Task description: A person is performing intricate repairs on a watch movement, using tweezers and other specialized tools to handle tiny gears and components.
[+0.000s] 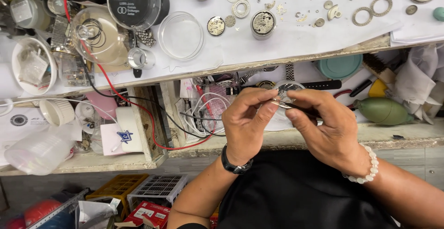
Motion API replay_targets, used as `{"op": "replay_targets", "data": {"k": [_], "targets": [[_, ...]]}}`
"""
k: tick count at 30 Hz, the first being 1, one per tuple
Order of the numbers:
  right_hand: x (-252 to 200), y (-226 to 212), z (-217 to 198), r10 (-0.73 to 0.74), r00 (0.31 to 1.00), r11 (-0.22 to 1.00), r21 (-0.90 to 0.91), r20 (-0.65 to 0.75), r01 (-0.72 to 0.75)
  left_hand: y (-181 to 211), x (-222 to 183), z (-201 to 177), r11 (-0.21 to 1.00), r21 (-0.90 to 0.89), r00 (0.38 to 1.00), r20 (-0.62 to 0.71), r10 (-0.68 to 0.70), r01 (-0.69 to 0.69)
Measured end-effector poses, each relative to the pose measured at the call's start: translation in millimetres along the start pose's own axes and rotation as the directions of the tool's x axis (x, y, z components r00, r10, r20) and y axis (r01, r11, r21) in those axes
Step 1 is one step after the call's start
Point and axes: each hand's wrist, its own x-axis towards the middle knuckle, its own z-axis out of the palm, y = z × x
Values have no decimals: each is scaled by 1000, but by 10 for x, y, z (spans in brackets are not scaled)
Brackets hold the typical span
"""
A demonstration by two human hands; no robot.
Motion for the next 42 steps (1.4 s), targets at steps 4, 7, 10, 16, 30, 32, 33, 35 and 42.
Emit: {"op": "replay_targets", "data": {"k": [4,7,10,16,30,32,33,35,42], "targets": [[-42,-24,-40,-132,991,971,-196,37,137,-152,-67,-42,808,-495,944,90,-319,320],[-28,-31,-32,-224,974,957,-183,19,224,-248,-111,-66,665,-639,916,184,-356,386],[11,-51,-4,-303,953,932,-198,28,303,-274,-106,-38,581,-711,915,251,-315,395],[39,-51,16,-352,935,911,-215,41,353,-330,-127,-47,506,-738,894,334,-299,446],[65,-12,-70,-321,938,906,-247,126,344,-215,-65,-4,834,-497,971,117,-209,239],[4,7,-83,-221,971,949,-208,88,235,-130,-5,0,855,-471,976,133,-172,215],[8,-2,-81,-225,970,949,-206,89,239,-146,-18,-16,857,-471,977,130,-169,211],[6,-16,-83,-246,969,946,-217,0,240,-187,-46,-42,741,-582,938,135,-318,335],[99,-15,-65,-382,923,896,-230,35,380,-258,-96,-9,636,-645,904,266,-334,424]]}}
